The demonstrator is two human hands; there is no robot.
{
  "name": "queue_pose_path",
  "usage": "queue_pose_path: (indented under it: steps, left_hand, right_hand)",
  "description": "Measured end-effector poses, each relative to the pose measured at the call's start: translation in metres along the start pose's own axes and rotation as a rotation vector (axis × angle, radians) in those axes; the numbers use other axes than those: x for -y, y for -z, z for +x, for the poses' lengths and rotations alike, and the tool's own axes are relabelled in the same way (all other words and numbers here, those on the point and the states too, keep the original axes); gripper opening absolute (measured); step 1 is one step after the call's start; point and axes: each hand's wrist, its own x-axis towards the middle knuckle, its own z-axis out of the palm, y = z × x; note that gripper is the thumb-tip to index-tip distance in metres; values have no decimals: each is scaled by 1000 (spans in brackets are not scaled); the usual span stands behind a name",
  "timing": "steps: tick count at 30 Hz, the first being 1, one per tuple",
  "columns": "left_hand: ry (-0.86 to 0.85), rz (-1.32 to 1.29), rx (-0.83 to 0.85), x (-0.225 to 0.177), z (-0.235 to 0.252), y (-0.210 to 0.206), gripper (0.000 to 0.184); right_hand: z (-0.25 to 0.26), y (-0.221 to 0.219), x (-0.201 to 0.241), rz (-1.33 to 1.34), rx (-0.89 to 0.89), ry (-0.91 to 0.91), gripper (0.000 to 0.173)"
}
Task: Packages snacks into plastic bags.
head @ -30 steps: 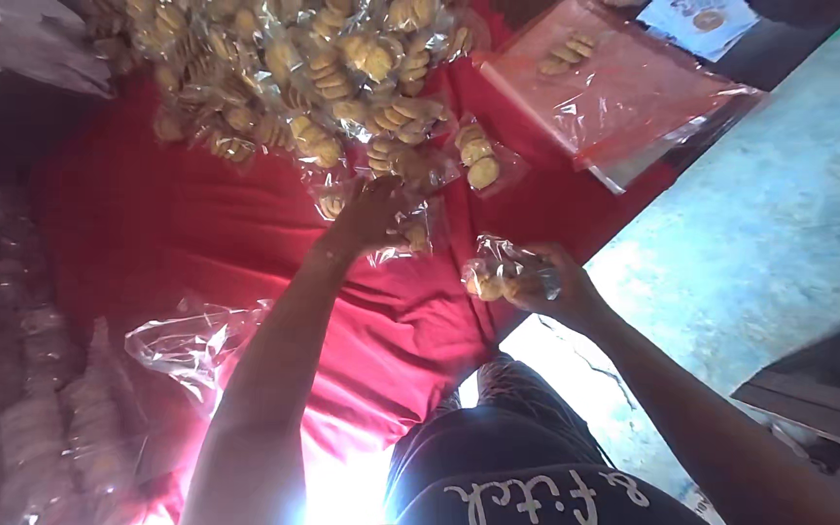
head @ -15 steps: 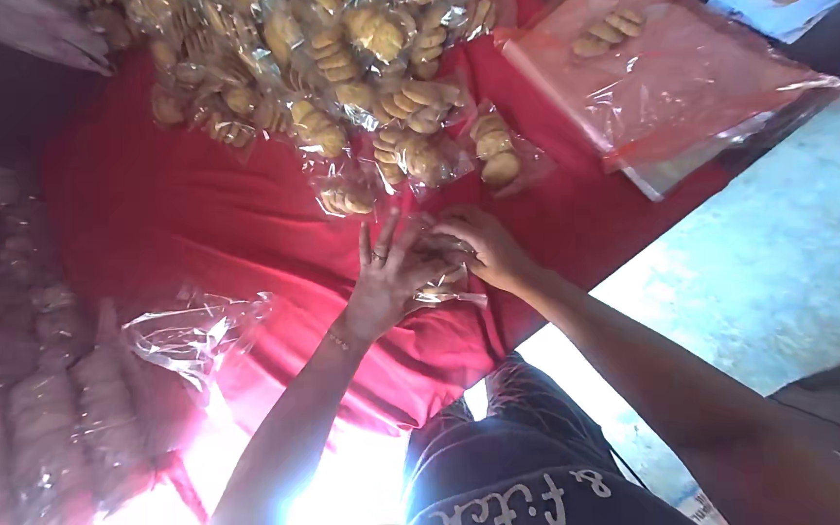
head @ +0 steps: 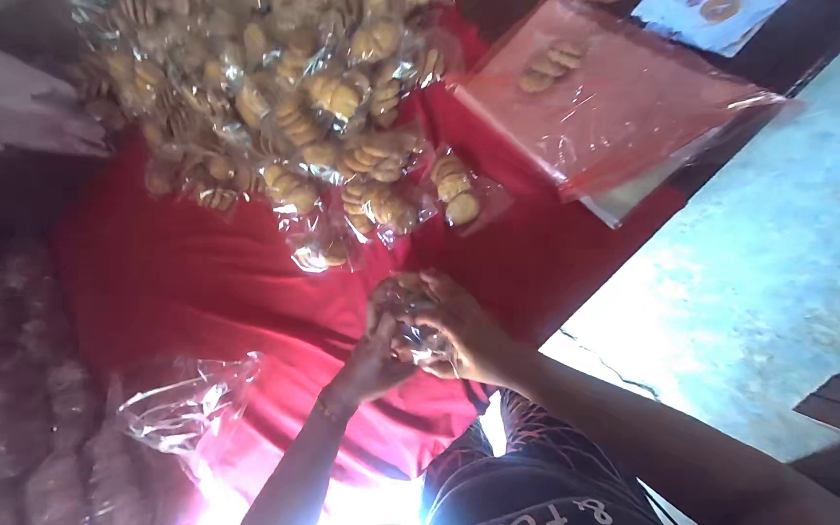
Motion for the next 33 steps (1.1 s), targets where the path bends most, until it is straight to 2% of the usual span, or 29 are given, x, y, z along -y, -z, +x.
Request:
queue_pose_path:
  steps: [2,3,4,6,8,9,11,12,14,15,17,19,20,22,23,25,26,28,29,31,33]
  left_hand:
    - [-46,-83,198,-21,19,13,35]
    - [-58,-49,310,-35,38,27,27]
    - [-46,60,358,-51,61,41,27]
    - [26,398,281,-77,118,50,29]
    - [-90,626,178,-66,183,43,28]
    - [-122,688,176,-52,216,41,37]
    - [43,750,281,-38,262,40,53]
    - [124,710,339,-35,275,41,52]
    - [175,549,424,-36,283,47,39]
    - [168,450,449,-38,276,50,34]
    - [147,175,390,-41,243,55,29]
    - [121,-210,180,-29,190,52,15]
    - [140,-382,9,-21,162,46,7]
    - [210,-724,-260,-3,107,36,7]
    - [229,-892,-334,3,78,34,21]
    - [246,-1059,-355,7,21,36,73]
    - [243,-1055,-335,3,-6,39,75]
    - [163,-769,-301,-10,-60,45,32]
    - [81,-519,-282,-15,-88,48,20]
    - [-128,-24,-264,-14,-137,54,12]
    - [-261,331,-266,-1,-172,53,15]
  right_hand:
    - [-19,18,1,36,-6,-16,53]
    - [-27,24,-2,66,-17,-9,45]
    - [-34,25,-5,77,-35,5,40]
    - [-37,21,-8,49,-69,27,37]
    - [-32,21,-7,35,-59,32,39]
    - [-29,22,-7,45,-43,33,40]
    - [-27,25,-8,72,-33,39,41]
    - [-27,26,-9,91,-33,42,43]
    - [-27,29,-12,118,-30,48,45]
    - [-28,30,-13,115,-23,51,45]
    - [-30,29,-16,113,-2,60,44]
    - [-29,26,-20,129,-11,82,45]
    - [-28,25,-20,133,-13,92,46]
    - [-25,27,-21,153,-7,112,50]
    - [-24,29,-21,175,3,109,53]
    - [-25,28,-21,189,7,72,57]
    - [-27,26,-20,174,-11,57,58]
    - [-26,17,-13,95,-55,44,57]
    - [-22,9,-7,69,-72,39,57]
    - [-10,-20,9,82,-87,24,58]
    - [3,-59,28,133,-66,53,58]
